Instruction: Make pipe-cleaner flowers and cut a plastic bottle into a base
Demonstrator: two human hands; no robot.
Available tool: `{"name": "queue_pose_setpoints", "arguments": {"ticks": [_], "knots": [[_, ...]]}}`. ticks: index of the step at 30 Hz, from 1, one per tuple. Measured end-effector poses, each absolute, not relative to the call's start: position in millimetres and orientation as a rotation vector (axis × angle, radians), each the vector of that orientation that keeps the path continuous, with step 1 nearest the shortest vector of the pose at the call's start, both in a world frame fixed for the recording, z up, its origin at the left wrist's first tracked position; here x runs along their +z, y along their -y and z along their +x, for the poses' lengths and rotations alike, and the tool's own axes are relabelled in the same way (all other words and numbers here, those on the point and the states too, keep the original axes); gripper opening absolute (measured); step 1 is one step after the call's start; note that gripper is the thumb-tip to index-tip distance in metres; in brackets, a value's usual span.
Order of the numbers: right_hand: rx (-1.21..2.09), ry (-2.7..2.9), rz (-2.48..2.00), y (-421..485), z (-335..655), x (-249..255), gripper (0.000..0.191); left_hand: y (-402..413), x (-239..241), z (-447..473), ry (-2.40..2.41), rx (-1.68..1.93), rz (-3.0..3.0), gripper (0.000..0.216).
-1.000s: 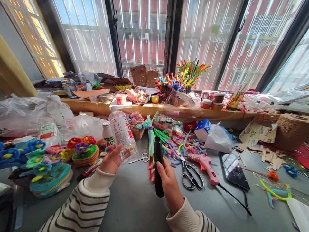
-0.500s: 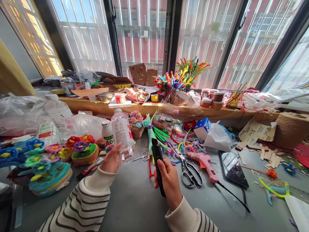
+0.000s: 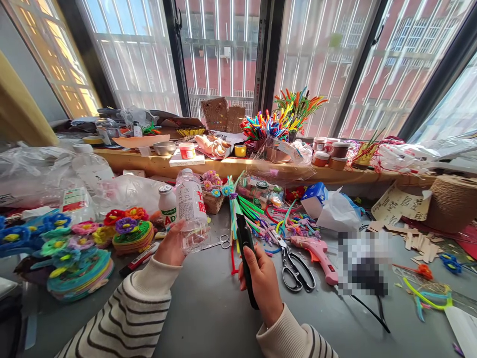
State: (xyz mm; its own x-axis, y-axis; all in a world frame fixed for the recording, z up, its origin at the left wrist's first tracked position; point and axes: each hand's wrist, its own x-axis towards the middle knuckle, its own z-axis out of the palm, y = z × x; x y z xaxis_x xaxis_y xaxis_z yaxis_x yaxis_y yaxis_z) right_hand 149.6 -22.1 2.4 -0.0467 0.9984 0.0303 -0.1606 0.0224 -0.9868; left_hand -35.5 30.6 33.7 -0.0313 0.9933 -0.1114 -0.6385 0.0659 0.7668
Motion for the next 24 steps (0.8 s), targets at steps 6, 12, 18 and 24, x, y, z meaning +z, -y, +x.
{"name": "queue_pose_setpoints", "arguments": {"ticks": [6, 12, 18, 24], "knots": [[1.408, 1.375, -1.201, 22.9, 141.4, -13.6, 0.039, -28.5, 38.2, -42.2, -0.814, 1.474, 0.546, 0.034], [0.769, 1.629, -1.525, 14.1, 155.8, -15.7, 0.038, -29.4, 28.3, -43.8, -0.669, 1.396, 0.661, 0.027], [0.386, 1.660, -1.696, -2.0, 184.2, -14.1, 0.039, -25.8, 32.1, -55.8, -0.599, 1.410, 0.759, 0.017], [0.354, 1.617, -1.699, -3.7, 190.2, -14.2, 0.035, -24.2, 33.4, -66.3, -0.578, 1.277, 0.768, 0.020]]}}
